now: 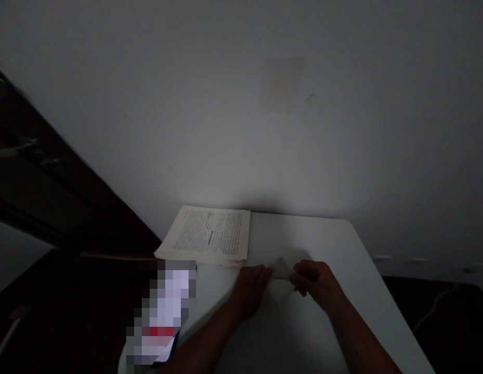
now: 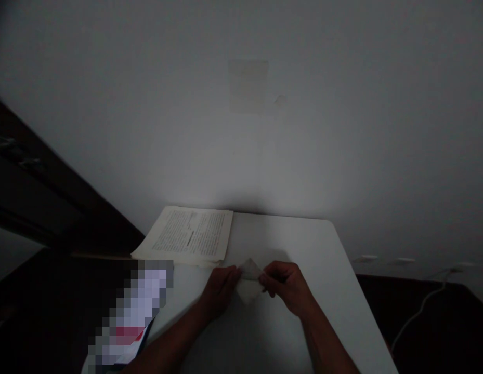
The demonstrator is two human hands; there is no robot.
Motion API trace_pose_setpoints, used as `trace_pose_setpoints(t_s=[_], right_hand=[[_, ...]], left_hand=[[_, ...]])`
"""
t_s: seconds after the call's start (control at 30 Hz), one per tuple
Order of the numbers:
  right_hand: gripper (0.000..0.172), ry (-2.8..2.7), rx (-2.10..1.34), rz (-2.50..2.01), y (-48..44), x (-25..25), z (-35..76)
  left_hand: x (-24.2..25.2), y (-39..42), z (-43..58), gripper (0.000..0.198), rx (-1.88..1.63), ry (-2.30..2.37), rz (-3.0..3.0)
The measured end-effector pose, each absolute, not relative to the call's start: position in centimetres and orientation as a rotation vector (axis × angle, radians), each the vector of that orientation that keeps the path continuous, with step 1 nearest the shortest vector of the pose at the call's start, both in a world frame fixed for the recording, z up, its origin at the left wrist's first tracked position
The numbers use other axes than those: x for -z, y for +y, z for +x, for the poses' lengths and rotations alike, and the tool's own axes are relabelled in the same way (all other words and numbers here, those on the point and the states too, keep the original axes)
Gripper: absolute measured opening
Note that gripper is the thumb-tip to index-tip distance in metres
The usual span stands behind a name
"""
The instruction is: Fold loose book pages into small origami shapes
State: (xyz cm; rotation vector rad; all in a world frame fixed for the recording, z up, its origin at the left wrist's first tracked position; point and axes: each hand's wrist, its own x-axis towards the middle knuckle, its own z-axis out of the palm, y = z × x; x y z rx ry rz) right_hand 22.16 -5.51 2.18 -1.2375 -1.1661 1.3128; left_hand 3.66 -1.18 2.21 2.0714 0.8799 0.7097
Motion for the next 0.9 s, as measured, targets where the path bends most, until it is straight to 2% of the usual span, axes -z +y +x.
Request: trace_pose_setpoints(t_s=[0.1,0.27,0.37,0.5,0.6,0.73,0.9], right_hand=[[0.023,-1.231,-1.222,-1.352,-5.2,-2.5,22.1],[0.026,-1.254,-1.274,-1.315,-5.6,-2.6,22.7],[0.026,-1.355,-1.303,-1.351,-5.8,-2.6,23.0],[0.023,-1.441,-1.341,-1.375,-5.7,-2.5,22.5],[0.025,-1.299,-1.25,-1.353,-5.4,-2.1,21.8],[0.026,-1.21,-1.129,-1.377,-5.2,-1.5,21.1],[0.027,-1.213,-1.003,-1.46,-5.3,-1.0,20.9]], left_hand=[[-2.2,-1.2,3.4,0.042,-0.701,0.856,2.1],[-2.3,-0.6,3.1,0.045,-0.657,0.891,1.935],[-2.9,-0.4,2.8,0.027,-0.712,0.859,1.866],[-3.1,-0.4,2.8,0.021,-0.674,0.876,1.836],[-2.4,-0.3,3.1,0.032,-0.751,1.0,1.745],[-1.2,-0.2,3.4,0.025,-0.906,1.024,1.479],[-0.7,-0.5,3.3,0.022,-0.88,0.982,1.486]])
